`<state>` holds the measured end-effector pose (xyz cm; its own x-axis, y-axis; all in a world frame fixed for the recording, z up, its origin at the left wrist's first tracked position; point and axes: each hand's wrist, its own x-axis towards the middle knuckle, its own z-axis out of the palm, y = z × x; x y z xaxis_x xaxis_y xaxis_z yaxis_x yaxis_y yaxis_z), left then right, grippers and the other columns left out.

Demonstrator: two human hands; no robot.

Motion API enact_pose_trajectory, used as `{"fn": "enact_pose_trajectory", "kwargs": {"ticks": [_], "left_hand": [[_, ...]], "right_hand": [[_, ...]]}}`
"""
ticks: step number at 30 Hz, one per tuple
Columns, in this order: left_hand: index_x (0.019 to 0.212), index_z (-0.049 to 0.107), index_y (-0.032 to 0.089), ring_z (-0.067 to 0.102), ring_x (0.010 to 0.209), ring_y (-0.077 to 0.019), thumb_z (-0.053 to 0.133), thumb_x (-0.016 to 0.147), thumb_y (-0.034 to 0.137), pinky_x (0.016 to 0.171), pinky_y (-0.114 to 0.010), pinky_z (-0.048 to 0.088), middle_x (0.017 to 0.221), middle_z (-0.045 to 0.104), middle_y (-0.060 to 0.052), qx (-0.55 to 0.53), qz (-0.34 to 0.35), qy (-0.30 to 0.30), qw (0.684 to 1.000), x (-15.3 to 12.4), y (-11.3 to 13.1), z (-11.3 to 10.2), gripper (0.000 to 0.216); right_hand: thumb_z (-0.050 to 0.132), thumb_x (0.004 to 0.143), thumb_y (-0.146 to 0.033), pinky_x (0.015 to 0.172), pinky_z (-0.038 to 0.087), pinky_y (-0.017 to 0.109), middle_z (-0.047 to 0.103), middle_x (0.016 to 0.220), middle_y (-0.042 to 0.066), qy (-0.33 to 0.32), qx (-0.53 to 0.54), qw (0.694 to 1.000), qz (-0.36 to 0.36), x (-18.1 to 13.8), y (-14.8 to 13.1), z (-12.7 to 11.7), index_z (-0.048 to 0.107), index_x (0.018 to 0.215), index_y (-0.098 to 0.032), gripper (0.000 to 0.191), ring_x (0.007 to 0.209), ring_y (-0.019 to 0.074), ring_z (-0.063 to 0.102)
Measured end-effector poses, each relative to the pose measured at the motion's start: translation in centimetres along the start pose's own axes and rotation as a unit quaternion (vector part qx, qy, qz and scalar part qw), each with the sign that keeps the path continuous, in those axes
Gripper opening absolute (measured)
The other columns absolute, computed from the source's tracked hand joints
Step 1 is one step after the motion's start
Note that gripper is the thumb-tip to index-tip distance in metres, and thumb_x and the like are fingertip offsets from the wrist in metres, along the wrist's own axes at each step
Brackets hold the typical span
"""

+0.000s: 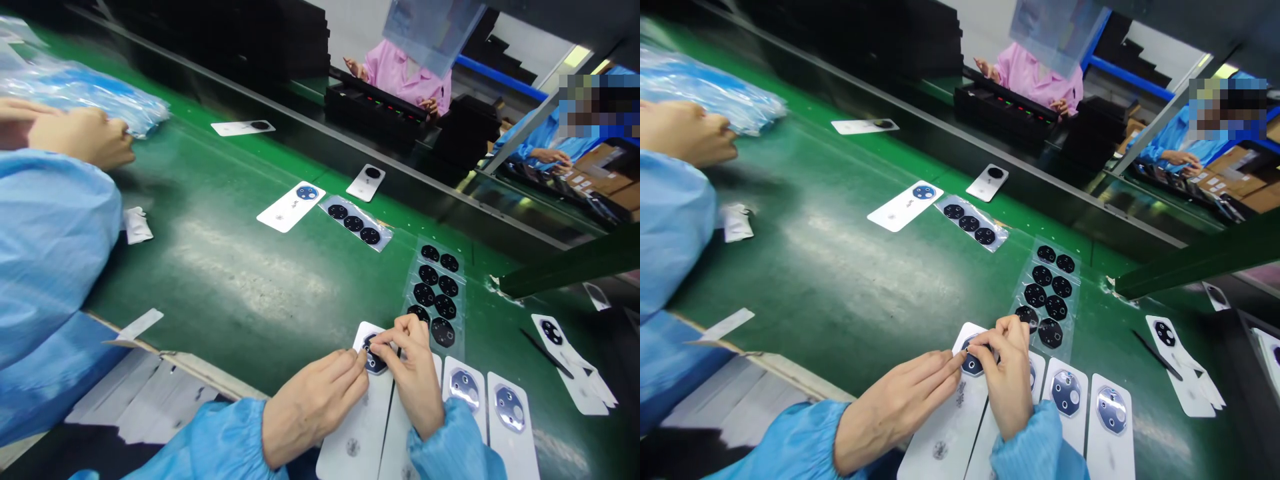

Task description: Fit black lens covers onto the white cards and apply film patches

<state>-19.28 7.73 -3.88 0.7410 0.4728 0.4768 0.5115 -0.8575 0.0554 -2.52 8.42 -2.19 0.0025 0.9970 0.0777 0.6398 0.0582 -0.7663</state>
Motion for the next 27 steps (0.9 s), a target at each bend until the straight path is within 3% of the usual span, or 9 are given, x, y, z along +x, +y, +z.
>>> {"fn": "enact_pose_trajectory", "kwargs": {"ticks": [8, 11, 15, 17, 23, 27], "left_hand": [[0.08, 0.059, 0.009, 0.057, 0.08, -0.0183, 0.025, 0.089, 0.001, 0.074, -0.031, 0.051, 0.089, 0.063, -0.013, -0.002, -0.006, 0.006, 1.0, 0.0, 0.0, 0.4, 0.036], [0.081, 0.059, 0.008, 0.058, 0.081, -0.019, 0.026, 0.089, 0.002, 0.073, -0.031, 0.051, 0.089, 0.063, -0.013, 0.0, -0.004, 0.008, 1.0, 0.0, 0.1, 0.5, 0.035], [0.08, 0.059, 0.009, 0.058, 0.082, -0.0189, 0.022, 0.089, 0.001, 0.074, -0.032, 0.051, 0.087, 0.064, -0.012, 0.011, -0.004, 0.011, 1.0, 0.0, 0.1, 0.3, 0.038], [0.082, 0.058, 0.009, 0.058, 0.085, -0.0189, 0.023, 0.089, 0.0, 0.077, -0.032, 0.051, 0.089, 0.064, -0.013, 0.008, 0.0, 0.01, 1.0, 0.0, 0.1, 0.2, 0.037], [0.083, 0.058, 0.009, 0.059, 0.084, -0.0194, 0.023, 0.09, 0.001, 0.073, -0.032, 0.051, 0.086, 0.064, -0.012, 0.009, 0.002, 0.003, 1.0, 0.0, 0.1, 0.3, 0.036], [0.081, 0.059, 0.007, 0.06, 0.082, -0.0199, 0.022, 0.089, -0.001, 0.07, -0.032, 0.052, 0.085, 0.064, -0.013, 0.012, 0.007, 0.002, 1.0, 0.0, 0.1, 0.2, 0.038]], "right_hand": [[0.048, 0.085, -0.009, 0.068, 0.038, 0.033, 0.042, 0.081, 0.003, 0.024, -0.102, 0.989, -0.101, -0.9, -0.4, 0.9, 0.06, 0.073, -0.02, 0.021, 0.079, 0.019, 0.04], [0.047, 0.085, -0.009, 0.069, 0.038, 0.033, 0.042, 0.081, 0.003, 0.024, -0.112, 0.989, -0.098, -0.5, -0.4, 1.0, 0.06, 0.073, -0.021, 0.021, 0.079, 0.0187, 0.041], [0.055, 0.083, -0.013, 0.075, 0.038, 0.035, 0.042, 0.08, 0.001, 0.008, -0.08, 0.996, -0.037, 0.0, -0.4, 0.5, 0.062, 0.067, -0.021, 0.019, 0.083, 0.0192, 0.042], [0.056, 0.082, -0.016, 0.077, 0.038, 0.036, 0.042, 0.079, 0.001, 0.029, -0.072, 0.997, -0.021, 0.0, -0.6, 0.2, 0.062, 0.067, -0.022, 0.017, 0.085, 0.0196, 0.042], [0.046, 0.085, -0.007, 0.072, 0.037, 0.035, 0.042, 0.084, 0.003, 0.027, -0.142, 0.984, -0.101, -0.4, -1.0, 0.6, 0.062, 0.073, -0.02, 0.023, 0.082, 0.019, 0.039], [0.049, 0.083, -0.008, 0.07, 0.038, 0.034, 0.042, 0.083, 0.003, 0.022, -0.157, 0.981, -0.116, -0.3, -1.1, 0.6, 0.062, 0.071, -0.02, 0.022, 0.081, 0.0188, 0.039]]}}
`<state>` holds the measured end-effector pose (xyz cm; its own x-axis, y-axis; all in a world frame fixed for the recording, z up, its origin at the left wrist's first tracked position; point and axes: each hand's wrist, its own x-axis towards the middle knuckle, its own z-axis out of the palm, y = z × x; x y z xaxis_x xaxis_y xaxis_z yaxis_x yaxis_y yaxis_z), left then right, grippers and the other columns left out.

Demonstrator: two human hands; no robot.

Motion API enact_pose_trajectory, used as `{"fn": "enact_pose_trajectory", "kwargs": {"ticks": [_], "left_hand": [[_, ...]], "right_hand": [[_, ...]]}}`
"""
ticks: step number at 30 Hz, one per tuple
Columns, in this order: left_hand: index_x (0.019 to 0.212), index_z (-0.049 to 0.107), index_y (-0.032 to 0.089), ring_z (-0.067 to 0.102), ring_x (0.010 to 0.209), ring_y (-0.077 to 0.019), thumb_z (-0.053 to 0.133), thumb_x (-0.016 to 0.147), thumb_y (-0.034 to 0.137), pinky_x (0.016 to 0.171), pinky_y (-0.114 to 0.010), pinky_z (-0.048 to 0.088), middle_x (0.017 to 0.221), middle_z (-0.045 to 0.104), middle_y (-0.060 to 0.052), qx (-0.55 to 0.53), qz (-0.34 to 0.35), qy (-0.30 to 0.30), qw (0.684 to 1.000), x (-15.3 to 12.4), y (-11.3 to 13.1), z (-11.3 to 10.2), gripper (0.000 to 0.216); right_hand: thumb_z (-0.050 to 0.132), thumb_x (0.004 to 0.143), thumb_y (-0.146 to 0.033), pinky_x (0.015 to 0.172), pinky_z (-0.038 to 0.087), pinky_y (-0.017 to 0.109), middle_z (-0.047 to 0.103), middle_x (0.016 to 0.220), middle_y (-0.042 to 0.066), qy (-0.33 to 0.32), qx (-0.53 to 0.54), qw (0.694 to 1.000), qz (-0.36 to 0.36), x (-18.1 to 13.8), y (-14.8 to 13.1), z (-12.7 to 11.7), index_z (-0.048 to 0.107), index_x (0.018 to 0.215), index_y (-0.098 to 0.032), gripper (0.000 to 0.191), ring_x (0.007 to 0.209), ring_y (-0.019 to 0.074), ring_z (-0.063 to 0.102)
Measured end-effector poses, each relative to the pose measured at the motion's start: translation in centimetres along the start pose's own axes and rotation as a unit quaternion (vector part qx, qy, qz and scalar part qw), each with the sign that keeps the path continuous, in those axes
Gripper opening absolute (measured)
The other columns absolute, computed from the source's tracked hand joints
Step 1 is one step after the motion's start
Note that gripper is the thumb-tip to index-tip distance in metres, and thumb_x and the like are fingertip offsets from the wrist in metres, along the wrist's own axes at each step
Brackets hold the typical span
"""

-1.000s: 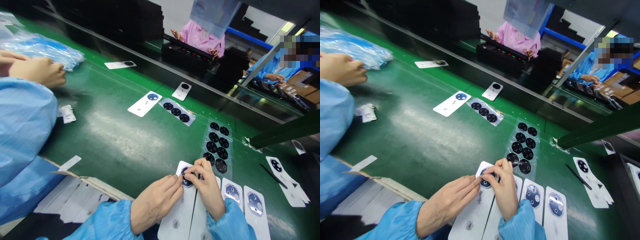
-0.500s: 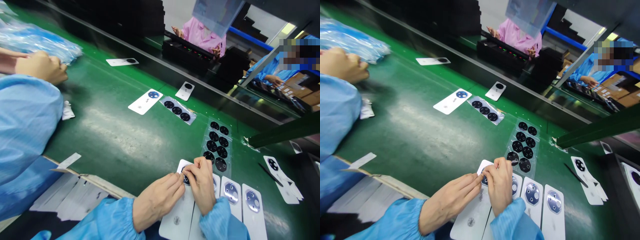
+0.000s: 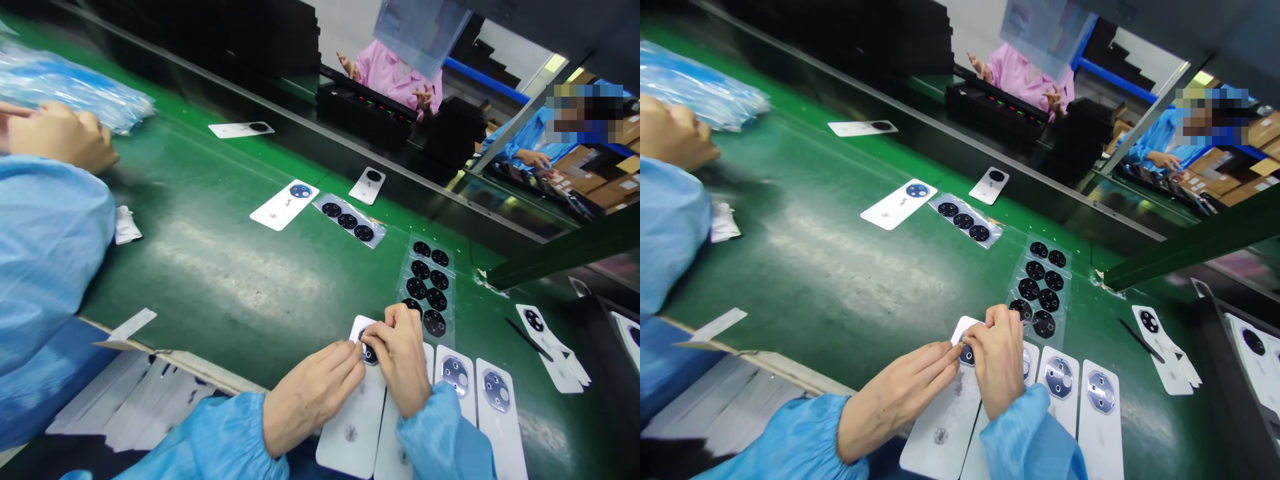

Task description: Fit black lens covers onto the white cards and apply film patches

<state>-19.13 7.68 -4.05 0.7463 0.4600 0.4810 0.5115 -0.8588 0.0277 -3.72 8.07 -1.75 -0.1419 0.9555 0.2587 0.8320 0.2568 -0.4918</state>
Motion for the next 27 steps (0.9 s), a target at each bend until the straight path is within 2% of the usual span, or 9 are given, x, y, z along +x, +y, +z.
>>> {"fn": "enact_pose_trajectory", "kwargs": {"ticks": [17, 27], "left_hand": [[0.085, 0.057, 0.008, 0.059, 0.085, -0.02, 0.024, 0.09, 0.001, 0.071, -0.032, 0.051, 0.087, 0.063, -0.012, 0.003, 0.001, -0.019, 1.0, -0.05, -0.09, -0.03, 0.034], [0.086, 0.055, 0.009, 0.059, 0.085, -0.019, 0.024, 0.091, 0.001, 0.071, -0.032, 0.051, 0.088, 0.063, -0.011, -0.01, -0.003, -0.009, 1.0, 0.12, -0.16, 0.06, 0.032]], "right_hand": [[0.049, 0.084, -0.008, 0.067, 0.035, 0.033, 0.042, 0.082, 0.003, 0.015, -0.054, 0.998, -0.011, 0.04, -0.32, -0.32, 0.06, 0.068, -0.019, 0.023, 0.078, 0.0186, 0.038], [0.05, 0.083, -0.007, 0.065, 0.032, 0.032, 0.044, 0.08, 0.003, 0.022, -0.071, 0.997, -0.023, 0.1, -0.22, -0.44, 0.059, 0.066, -0.02, 0.024, 0.077, 0.0181, 0.037]]}}
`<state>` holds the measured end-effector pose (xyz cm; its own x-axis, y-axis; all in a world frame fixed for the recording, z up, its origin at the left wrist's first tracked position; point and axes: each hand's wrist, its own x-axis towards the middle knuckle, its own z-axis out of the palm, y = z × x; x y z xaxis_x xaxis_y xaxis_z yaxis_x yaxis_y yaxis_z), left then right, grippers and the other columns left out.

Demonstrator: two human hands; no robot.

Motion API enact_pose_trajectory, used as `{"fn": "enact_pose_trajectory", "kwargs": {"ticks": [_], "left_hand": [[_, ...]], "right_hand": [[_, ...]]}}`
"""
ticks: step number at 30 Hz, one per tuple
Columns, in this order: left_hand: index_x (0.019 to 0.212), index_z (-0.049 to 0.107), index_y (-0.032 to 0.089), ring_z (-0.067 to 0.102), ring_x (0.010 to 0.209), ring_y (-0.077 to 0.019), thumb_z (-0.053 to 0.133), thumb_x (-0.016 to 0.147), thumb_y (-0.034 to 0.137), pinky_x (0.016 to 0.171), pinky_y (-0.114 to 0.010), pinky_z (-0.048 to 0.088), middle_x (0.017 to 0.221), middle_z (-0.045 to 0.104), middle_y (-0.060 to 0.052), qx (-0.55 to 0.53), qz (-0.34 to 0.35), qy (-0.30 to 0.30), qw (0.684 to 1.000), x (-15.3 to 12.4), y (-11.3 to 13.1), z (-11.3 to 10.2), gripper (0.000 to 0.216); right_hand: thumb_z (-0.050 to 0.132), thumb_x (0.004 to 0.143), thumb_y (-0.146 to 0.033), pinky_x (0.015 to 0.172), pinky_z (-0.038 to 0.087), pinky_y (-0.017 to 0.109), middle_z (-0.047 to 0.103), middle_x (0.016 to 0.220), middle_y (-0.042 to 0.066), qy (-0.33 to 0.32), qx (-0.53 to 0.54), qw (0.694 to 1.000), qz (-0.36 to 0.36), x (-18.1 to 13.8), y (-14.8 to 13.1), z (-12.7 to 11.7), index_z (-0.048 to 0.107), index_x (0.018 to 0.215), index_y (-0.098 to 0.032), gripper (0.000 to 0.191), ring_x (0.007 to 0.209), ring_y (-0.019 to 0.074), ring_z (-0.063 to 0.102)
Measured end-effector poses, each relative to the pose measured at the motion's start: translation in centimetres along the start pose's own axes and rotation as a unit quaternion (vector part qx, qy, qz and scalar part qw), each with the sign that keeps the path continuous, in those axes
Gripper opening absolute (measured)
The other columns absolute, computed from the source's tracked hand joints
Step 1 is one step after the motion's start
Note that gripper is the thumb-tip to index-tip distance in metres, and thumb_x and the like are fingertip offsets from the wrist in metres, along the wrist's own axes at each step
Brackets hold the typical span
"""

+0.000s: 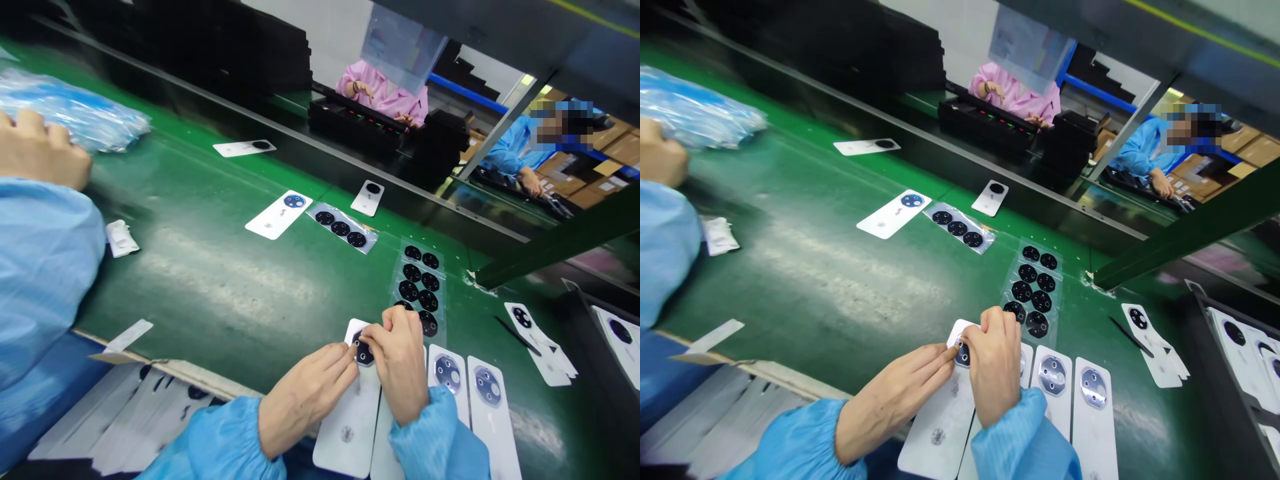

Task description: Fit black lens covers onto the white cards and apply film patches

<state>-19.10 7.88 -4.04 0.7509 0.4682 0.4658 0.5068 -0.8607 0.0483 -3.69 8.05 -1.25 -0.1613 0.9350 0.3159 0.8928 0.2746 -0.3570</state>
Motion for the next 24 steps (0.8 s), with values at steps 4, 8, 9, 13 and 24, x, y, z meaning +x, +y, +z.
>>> {"fn": "enact_pose_trajectory", "kwargs": {"ticks": [4, 8, 9, 13, 24], "left_hand": [[0.089, 0.054, 0.011, 0.059, 0.084, -0.0183, 0.024, 0.091, 0.002, 0.072, -0.032, 0.051, 0.087, 0.063, -0.01, -0.007, -0.004, 0.003, 1.0, 0.0, 0.0, -0.2, 0.031], [0.089, 0.055, 0.01, 0.059, 0.083, -0.0182, 0.025, 0.092, 0.003, 0.073, -0.032, 0.052, 0.086, 0.062, -0.01, -0.013, -0.006, 0.003, 1.0, 0.0, 0.0, -0.3, 0.03], [0.089, 0.055, 0.01, 0.059, 0.083, -0.0185, 0.025, 0.091, 0.003, 0.073, -0.032, 0.052, 0.086, 0.063, -0.01, -0.013, -0.005, 0.003, 1.0, 0.0, 0.0, -0.3, 0.03], [0.092, 0.055, 0.008, 0.059, 0.086, -0.019, 0.027, 0.09, 0.002, 0.077, -0.032, 0.052, 0.091, 0.063, -0.012, -0.028, -0.002, -0.007, 1.0, -0.1, -0.1, -0.4, 0.029], [0.102, 0.055, 0.008, 0.058, 0.09, -0.0198, 0.031, 0.087, 0.002, 0.082, -0.031, 0.052, 0.1, 0.064, -0.013, -0.064, -0.001, 0.055, 0.996, 0.0, -0.4, -0.7, 0.029]], "right_hand": [[0.053, 0.082, -0.006, 0.065, 0.032, 0.031, 0.044, 0.08, 0.002, -0.01, 0.002, 1.0, 0.003, -0.1, 0.0, 0.0, 0.059, 0.066, -0.02, 0.022, 0.077, 0.0176, 0.038], [0.053, 0.082, -0.006, 0.065, 0.032, 0.031, 0.045, 0.079, 0.002, -0.003, 0.0, 1.0, 0.015, -0.2, -0.1, 0.4, 0.06, 0.066, -0.02, 0.022, 0.076, 0.0176, 0.039], [0.053, 0.082, -0.006, 0.065, 0.033, 0.031, 0.045, 0.079, 0.002, -0.005, 0.001, 1.0, 0.015, -0.1, 0.0, 0.5, 0.06, 0.066, -0.02, 0.022, 0.076, 0.0176, 0.039], [0.058, 0.08, -0.011, 0.069, 0.036, 0.032, 0.05, 0.078, 0.002, -0.036, 0.075, 0.996, 0.028, 0.7, 1.2, -0.7, 0.064, 0.064, -0.022, 0.021, 0.079, 0.0182, 0.044], [0.045, 0.086, -0.031, 0.072, 0.045, 0.035, 0.067, 0.083, 0.006, 0.031, -0.048, 0.98, 0.188, -2.1, 18.5, -10.7, 0.065, 0.076, -0.018, 0.026, 0.075, 0.0206, 0.061]]}}
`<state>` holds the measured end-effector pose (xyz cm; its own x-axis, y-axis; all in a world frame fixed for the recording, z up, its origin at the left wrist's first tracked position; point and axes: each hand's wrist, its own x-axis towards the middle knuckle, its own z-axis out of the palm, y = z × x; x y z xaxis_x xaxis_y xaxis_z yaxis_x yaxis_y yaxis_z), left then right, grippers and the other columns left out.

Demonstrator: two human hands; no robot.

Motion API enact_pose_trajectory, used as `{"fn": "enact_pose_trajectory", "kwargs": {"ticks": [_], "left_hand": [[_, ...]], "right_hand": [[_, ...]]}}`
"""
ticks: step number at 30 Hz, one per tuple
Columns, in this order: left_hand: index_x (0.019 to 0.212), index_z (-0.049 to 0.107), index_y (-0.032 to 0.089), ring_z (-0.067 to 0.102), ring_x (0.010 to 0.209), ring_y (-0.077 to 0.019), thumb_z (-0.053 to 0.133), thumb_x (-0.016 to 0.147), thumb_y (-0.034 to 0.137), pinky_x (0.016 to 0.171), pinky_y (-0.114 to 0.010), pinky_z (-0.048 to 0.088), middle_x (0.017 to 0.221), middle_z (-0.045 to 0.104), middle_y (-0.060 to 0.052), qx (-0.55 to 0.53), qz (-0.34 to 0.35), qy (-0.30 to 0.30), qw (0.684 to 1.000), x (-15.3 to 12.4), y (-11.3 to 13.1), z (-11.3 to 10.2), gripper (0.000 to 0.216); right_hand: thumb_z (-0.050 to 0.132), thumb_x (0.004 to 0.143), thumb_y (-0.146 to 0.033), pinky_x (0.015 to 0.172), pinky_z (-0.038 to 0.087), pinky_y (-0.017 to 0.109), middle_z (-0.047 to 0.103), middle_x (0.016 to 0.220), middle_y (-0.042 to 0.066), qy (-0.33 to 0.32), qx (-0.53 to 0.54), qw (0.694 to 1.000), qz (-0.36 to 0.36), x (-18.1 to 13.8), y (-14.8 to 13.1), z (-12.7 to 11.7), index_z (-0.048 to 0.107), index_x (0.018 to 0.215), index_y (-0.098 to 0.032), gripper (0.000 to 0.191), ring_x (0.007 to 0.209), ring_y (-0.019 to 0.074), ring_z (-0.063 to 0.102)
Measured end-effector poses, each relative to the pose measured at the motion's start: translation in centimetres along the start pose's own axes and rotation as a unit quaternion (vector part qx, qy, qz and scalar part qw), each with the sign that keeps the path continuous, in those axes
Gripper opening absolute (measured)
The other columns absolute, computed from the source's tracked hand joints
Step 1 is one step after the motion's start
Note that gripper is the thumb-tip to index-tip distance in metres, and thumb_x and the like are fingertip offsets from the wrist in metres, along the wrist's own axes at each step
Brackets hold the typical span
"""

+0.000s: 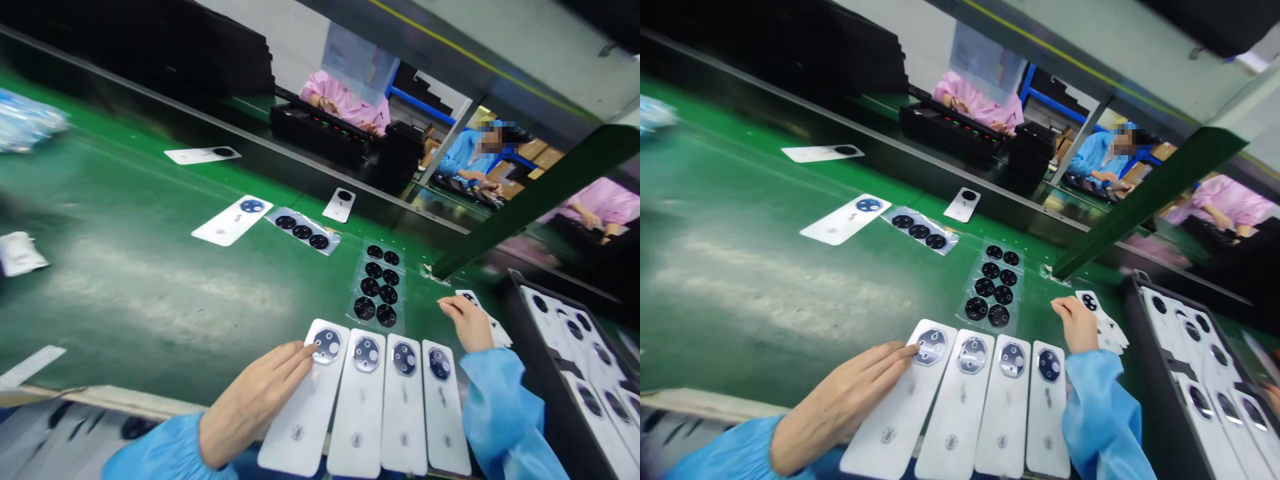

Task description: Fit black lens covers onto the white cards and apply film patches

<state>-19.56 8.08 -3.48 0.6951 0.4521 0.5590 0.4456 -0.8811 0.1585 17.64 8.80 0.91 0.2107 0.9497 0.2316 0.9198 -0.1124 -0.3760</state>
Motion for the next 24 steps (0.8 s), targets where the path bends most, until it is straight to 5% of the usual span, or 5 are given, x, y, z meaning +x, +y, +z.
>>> {"fn": "enact_pose_trajectory", "kwargs": {"ticks": [3, 7, 13, 18, 24], "left_hand": [[0.102, 0.056, 0.01, 0.059, 0.091, -0.02, 0.03, 0.084, -0.002, 0.084, -0.03, 0.05, 0.101, 0.065, -0.011, 0.011, 0.003, 0.018, 1.0, 0.1, 0.0, 0.0, 0.033], [0.099, 0.056, 0.012, 0.059, 0.091, -0.0191, 0.03, 0.084, -0.005, 0.085, -0.029, 0.049, 0.099, 0.066, -0.009, 0.034, 0.005, 0.03, 0.999, 0.2, 0.1, -0.1, 0.035], [0.097, 0.058, 0.013, 0.06, 0.092, -0.0186, 0.03, 0.086, -0.001, 0.081, -0.03, 0.052, 0.1, 0.067, -0.009, 0.043, 0.006, 0.034, 0.998, 0.3, 0.1, 0.0, 0.033], [0.095, 0.059, 0.011, 0.059, 0.096, -0.0199, 0.032, 0.087, 0.001, 0.082, -0.03, 0.051, 0.103, 0.066, -0.011, 0.043, 0.006, 0.011, 0.999, 0.1, 0.0, 0.3, 0.03], [0.097, 0.059, 0.012, 0.058, 0.098, -0.0193, 0.033, 0.088, 0.005, 0.085, -0.031, 0.05, 0.107, 0.065, -0.009, 0.035, 0.0, -0.004, 0.999, -0.4, -0.4, 0.7, 0.029]], "right_hand": [[0.046, 0.085, -0.021, 0.074, 0.045, 0.035, 0.065, 0.081, 0.008, 0.001, -0.076, 0.997, -0.023, 1.7, 2.6, 1.2, 0.065, 0.074, -0.018, 0.022, 0.079, 0.0204, 0.06], [0.05, 0.087, -0.014, 0.08, 0.047, 0.035, 0.063, 0.095, 0.006, -0.02, -0.155, 0.985, -0.068, 2.2, 2.6, 3.7, 0.062, 0.093, -0.015, 0.013, 0.089, 0.0172, 0.058], [0.035, 0.075, 0.009, 0.089, 0.045, 0.042, 0.059, 0.109, 0.019, -0.04, -0.214, 0.97, -0.105, 0.5, 2.2, 5.1, 0.053, 0.119, -0.009, 0.051, 0.101, 0.0263, 0.055], [0.035, 0.076, 0.004, 0.091, 0.045, 0.042, 0.059, 0.117, 0.015, -0.056, -0.208, 0.971, -0.107, 0.2, 2.4, 4.5, 0.032, 0.138, -0.02, 0.068, 0.106, 0.0273, 0.055], [0.042, 0.083, -0.011, 0.077, 0.052, 0.034, 0.066, 0.108, 0.008, -0.065, -0.143, 0.986, -0.053, 1.2, 3.3, 3.0, 0.008, 0.143, -0.019, 0.069, 0.087, 0.0211, 0.065]]}}
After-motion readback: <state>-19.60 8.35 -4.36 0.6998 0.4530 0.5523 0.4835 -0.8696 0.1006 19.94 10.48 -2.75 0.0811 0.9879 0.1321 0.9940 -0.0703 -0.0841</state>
